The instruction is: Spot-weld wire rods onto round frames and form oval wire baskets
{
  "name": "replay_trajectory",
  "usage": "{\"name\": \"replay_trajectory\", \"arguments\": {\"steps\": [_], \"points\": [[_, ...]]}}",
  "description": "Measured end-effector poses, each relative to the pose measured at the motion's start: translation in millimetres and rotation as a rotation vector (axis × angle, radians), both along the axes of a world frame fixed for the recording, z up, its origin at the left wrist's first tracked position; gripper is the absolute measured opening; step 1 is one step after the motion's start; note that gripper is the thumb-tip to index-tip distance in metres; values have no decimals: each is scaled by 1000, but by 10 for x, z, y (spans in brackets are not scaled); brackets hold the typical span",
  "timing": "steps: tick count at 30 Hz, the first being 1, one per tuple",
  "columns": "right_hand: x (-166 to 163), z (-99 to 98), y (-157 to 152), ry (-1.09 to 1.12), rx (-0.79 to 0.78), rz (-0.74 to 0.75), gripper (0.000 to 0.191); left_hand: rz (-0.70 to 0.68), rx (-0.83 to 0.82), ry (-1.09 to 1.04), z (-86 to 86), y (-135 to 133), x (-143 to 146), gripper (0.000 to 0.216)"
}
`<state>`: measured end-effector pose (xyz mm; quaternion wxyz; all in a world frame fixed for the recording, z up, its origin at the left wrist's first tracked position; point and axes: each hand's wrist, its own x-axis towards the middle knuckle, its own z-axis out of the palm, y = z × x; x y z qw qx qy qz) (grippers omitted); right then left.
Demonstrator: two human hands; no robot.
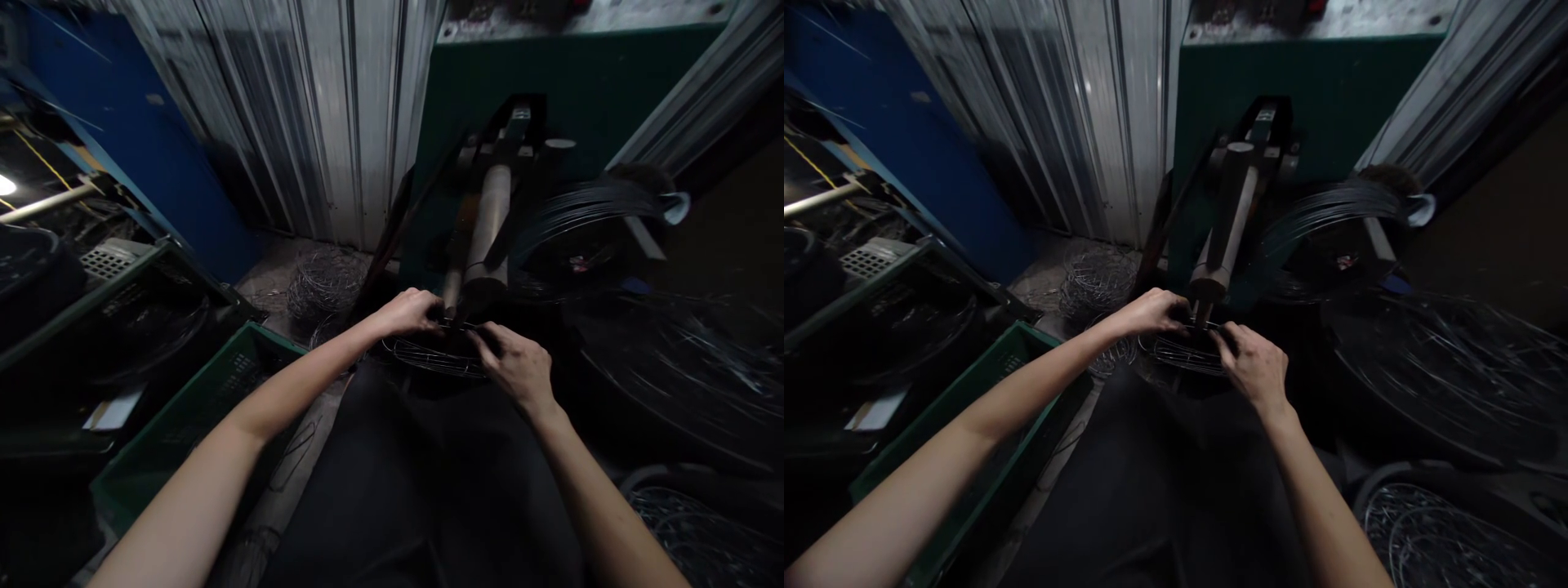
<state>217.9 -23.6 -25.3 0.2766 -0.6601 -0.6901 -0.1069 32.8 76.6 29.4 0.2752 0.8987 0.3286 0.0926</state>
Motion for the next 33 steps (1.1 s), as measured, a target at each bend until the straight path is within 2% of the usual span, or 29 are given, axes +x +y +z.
{"name": "replay_trajectory", "arguments": {"steps": [4,10,15,18,23,26,29,33], "points": [[-24,13,-10,25,-19,-28,42,23,-10,15,20,6,8,30],[-32,64,-31,109,-85,-51,31,-27,-7,47,36,61,26,32],[-7,-17,-203,462,-25,134,27,-18,59,88,77,39,63,35],[-8,-40,-299,660,12,99,24,-47,77,103,62,-5,78,36],[84,130,-361,876,-124,171,24,-55,67,36,-14,-108,0,35],[249,275,-465,1009,-94,40,28,-50,50,20,-43,-206,-101,40],[426,334,-650,893,-18,-87,29,-45,8,29,-78,-315,-209,40],[496,201,-894,497,-162,71,26,-26,-126,22,-163,-435,-317,30]]}}
